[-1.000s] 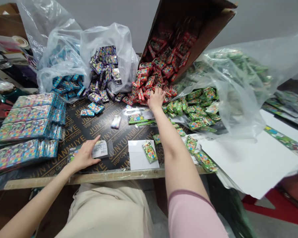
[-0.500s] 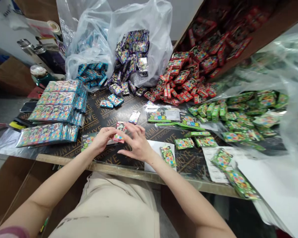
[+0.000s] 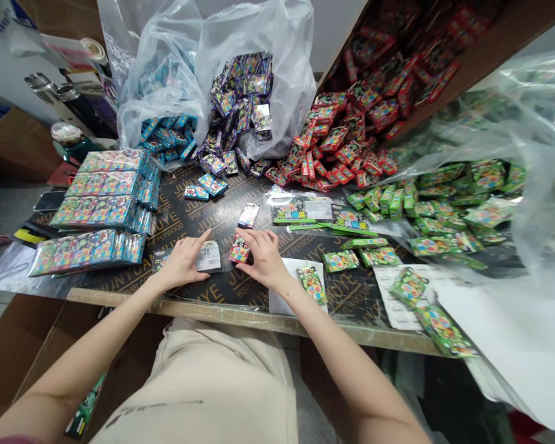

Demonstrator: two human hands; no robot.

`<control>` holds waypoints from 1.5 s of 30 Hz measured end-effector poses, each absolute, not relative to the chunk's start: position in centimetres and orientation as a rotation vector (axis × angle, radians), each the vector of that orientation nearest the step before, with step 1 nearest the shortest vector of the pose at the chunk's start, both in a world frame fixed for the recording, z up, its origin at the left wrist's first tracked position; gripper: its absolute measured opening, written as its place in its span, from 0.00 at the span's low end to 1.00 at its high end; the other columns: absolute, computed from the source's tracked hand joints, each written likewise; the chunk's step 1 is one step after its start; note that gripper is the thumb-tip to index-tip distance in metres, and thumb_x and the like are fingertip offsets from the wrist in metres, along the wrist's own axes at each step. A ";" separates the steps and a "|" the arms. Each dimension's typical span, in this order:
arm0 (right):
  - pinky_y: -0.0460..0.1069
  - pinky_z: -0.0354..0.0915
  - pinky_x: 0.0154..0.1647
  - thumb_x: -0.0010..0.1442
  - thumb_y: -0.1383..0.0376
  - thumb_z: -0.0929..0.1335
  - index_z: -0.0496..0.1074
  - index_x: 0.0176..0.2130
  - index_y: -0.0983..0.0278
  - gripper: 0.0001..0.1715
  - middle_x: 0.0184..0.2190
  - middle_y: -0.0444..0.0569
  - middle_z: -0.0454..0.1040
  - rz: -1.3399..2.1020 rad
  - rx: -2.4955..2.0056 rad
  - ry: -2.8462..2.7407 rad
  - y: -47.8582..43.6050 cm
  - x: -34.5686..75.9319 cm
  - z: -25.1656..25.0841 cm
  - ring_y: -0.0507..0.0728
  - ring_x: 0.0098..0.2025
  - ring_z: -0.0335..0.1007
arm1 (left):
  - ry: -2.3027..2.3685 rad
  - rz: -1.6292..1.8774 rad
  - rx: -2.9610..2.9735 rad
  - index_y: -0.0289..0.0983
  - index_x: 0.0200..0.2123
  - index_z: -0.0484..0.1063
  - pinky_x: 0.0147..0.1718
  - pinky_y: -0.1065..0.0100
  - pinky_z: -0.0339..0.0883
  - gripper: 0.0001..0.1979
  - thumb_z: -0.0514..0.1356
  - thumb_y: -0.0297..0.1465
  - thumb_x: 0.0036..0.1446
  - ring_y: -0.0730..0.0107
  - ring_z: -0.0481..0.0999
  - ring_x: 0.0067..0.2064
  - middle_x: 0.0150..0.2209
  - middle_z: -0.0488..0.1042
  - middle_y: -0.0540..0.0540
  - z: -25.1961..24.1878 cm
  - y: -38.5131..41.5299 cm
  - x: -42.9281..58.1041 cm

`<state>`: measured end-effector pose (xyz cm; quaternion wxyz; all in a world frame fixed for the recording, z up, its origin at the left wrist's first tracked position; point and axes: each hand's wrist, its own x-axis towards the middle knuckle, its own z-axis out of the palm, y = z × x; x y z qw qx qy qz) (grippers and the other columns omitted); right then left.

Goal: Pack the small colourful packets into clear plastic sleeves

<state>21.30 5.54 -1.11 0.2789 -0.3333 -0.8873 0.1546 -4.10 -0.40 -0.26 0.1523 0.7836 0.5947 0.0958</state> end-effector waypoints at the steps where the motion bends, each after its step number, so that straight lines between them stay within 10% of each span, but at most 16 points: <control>1: 0.61 0.50 0.56 0.52 0.55 0.73 0.55 0.63 0.59 0.45 0.55 0.57 0.70 0.427 -0.902 -2.402 5.3 21.3 -1.1 0.66 0.55 0.65 | 1.682 0.323 2.254 0.38 0.68 0.38 0.52 0.51 0.60 0.59 0.70 0.36 0.39 0.49 0.68 0.52 0.52 0.69 0.38 -0.3 -0.6 -4.0; 12: 0.62 0.47 0.62 0.51 0.45 0.72 0.52 0.64 0.59 0.51 0.58 0.57 0.67 0.708 -0.865 -2.192 3.6 20.9 -1.1 0.65 0.59 0.62 | 1.470 0.617 2.185 0.42 0.69 0.33 0.54 0.53 0.62 0.58 0.69 0.32 0.43 0.53 0.67 0.54 0.56 0.66 0.40 0.9 -0.9 -3.4; 17: 0.59 0.49 0.59 0.63 0.53 0.65 0.55 0.63 0.57 0.32 0.51 0.51 0.75 0.747 -1.033 -2.179 1.5 21.1 -0.4 0.59 0.53 0.68 | 1.504 0.640 2.186 0.41 0.69 0.33 0.53 0.53 0.63 0.57 0.68 0.35 0.45 0.53 0.68 0.53 0.54 0.68 0.40 0.2 -0.6 -2.7; 22: 0.61 0.54 0.54 0.60 0.49 0.65 0.62 0.59 0.61 0.33 0.45 0.56 0.75 0.281 -1.595 -1.869 3.3 28.3 -1.1 0.65 0.50 0.67 | 1.523 0.556 2.248 0.40 0.69 0.32 0.52 0.54 0.64 0.57 0.68 0.36 0.45 0.52 0.68 0.52 0.54 0.68 0.39 -0.9 -0.6 -2.3; 30: 0.65 0.60 0.54 0.49 0.48 0.72 0.68 0.53 0.67 0.39 0.48 0.63 0.72 0.197 -1.895 -1.691 4.0 37.8 -3.4 0.70 0.52 0.66 | 1.578 0.416 2.337 0.37 0.65 0.53 0.55 0.46 0.58 0.45 0.67 0.43 0.48 0.45 0.65 0.56 0.57 0.65 0.34 -2.4 -0.8 -2.6; 34: 0.59 0.68 0.48 0.51 0.47 0.70 0.71 0.48 0.62 0.31 0.45 0.54 0.76 0.968 -1.491 -1.390 2.3 33.5 0.3 0.62 0.46 0.72 | 1.521 0.737 2.094 0.39 0.59 0.63 0.58 0.50 0.56 0.33 0.64 0.45 0.52 0.50 0.64 0.59 0.58 0.65 0.36 0.4 -1.2 0.6; 40: 0.51 0.71 0.22 0.59 0.37 0.56 0.70 0.45 0.65 0.38 0.30 0.52 0.78 2.396 -0.906 -1.133 0.0 24.6 1.4 0.58 0.27 0.75 | 1.222 0.826 1.320 0.34 0.30 0.74 0.33 0.68 0.64 0.17 0.65 0.44 0.49 0.70 0.71 0.30 0.28 0.75 0.47 2.9 -2.2 5.5; 45: 0.59 0.73 0.42 0.51 0.34 0.64 0.64 0.56 0.61 0.46 0.51 0.58 0.71 1.653 -1.045 -1.540 -0.7 22.7 0.4 0.65 0.51 0.71 | 1.273 0.997 0.846 0.33 0.21 0.71 0.27 0.73 0.57 0.20 0.72 0.42 0.36 0.79 0.64 0.23 0.20 0.70 0.53 2.7 -2.7 4.1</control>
